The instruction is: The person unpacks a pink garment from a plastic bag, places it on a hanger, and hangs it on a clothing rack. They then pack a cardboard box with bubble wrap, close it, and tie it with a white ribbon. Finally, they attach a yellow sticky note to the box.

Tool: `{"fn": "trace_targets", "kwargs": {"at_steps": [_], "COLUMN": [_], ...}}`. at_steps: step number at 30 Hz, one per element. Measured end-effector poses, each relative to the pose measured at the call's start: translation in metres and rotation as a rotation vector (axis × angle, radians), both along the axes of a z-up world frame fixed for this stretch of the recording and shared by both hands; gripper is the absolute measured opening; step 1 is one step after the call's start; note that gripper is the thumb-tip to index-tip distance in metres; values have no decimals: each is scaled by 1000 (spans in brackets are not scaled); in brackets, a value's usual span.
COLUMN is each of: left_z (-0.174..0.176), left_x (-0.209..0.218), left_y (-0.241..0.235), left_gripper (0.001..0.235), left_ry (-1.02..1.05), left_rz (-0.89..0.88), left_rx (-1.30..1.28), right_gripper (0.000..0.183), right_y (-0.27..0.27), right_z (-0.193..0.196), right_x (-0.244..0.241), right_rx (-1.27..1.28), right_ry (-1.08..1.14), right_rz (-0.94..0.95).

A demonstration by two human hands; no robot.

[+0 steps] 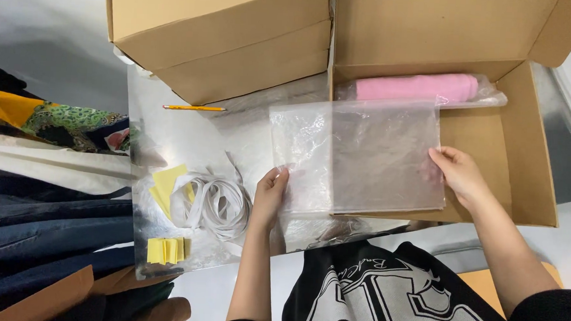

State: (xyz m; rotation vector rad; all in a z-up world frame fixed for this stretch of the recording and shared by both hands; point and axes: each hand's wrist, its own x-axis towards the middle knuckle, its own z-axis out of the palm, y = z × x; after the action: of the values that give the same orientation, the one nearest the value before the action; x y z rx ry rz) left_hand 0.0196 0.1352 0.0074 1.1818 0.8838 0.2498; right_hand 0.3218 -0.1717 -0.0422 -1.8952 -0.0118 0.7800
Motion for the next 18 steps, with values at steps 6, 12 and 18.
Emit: {"fn": "trace_targets", "kwargs": {"at_steps": [6,12,18], "left_z": [25,59,65], "left_x": [7,51,165], "left_y": [-5,-7,-60], "left_gripper": [36,30,60], "left_ry": [68,51,-194], "left_rz": [82,-131,-265], "left_rx": [130,169,-112], "right_gripper": [20,20,15], "right_y": [13,-24,-132], "right_z": [33,74,109], "right_x": [-21,-7,11], "right_rx": [11,69,175], "right_ry": [-412,-523,-485], "right_rz": [-63,-269,-666]}}
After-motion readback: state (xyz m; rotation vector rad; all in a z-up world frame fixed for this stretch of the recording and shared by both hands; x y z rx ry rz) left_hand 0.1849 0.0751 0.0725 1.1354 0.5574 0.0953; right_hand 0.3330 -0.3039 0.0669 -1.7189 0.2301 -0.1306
